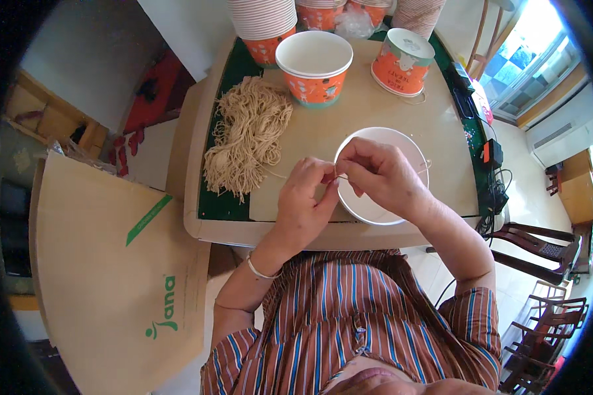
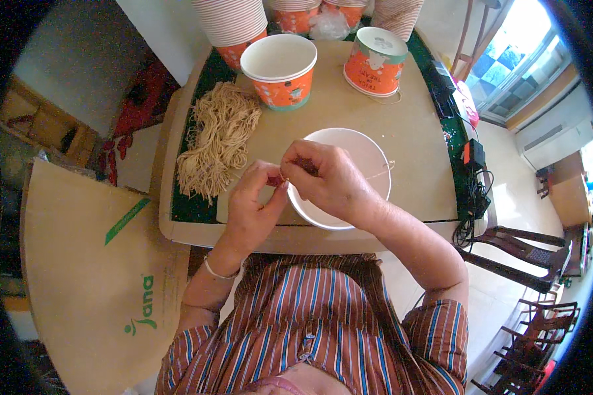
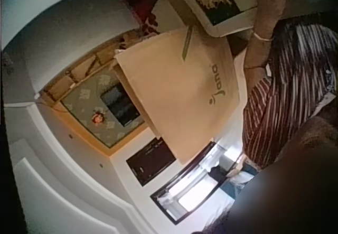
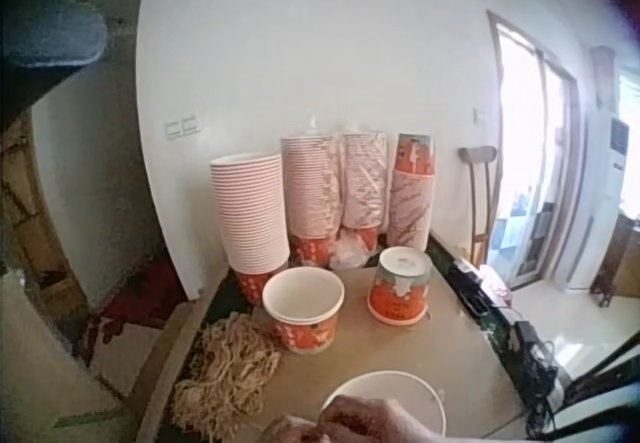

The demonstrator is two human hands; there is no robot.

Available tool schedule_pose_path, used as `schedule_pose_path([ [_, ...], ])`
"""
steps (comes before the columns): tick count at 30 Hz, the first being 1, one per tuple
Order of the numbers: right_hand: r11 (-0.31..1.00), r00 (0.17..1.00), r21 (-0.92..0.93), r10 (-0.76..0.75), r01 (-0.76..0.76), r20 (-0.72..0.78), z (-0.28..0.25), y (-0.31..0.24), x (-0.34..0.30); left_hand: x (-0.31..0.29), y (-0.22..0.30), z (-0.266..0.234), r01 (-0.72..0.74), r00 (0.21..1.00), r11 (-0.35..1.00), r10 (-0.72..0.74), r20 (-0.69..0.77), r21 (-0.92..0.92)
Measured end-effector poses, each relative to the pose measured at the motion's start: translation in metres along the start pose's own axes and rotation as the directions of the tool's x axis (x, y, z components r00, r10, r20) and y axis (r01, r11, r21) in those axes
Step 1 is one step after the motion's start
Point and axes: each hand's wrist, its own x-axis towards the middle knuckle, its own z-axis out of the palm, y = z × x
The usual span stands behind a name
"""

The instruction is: Manually attaching and tying thin string handles to paper bowls.

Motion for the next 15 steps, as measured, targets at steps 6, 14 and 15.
schedule_pose_path([
  [6, 0.999, 1.0, -0.029, -0.021, 0.022, 0.017, 0.0009, -0.0068, 0.0014, -0.0019, 0.0022, -0.002, 0.015, 1.0, 1.0, -0.015, 0.016, 0.017],
  [14, 0.998, 0.998, -0.025, -0.066, 0.065, -0.01, 0.0034, -0.0029, 0.0017, -0.007, -0.0021, 0.0003, 0.037, 0.999, 0.998, -0.038, 0.014, 0.045],
  [15, 0.997, 0.998, -0.026, -0.066, 0.066, -0.015, 0.0028, -0.0018, 0.002, -0.0077, -0.0022, 0.0008, 0.039, 0.999, 0.999, -0.039, 0.015, 0.038],
])
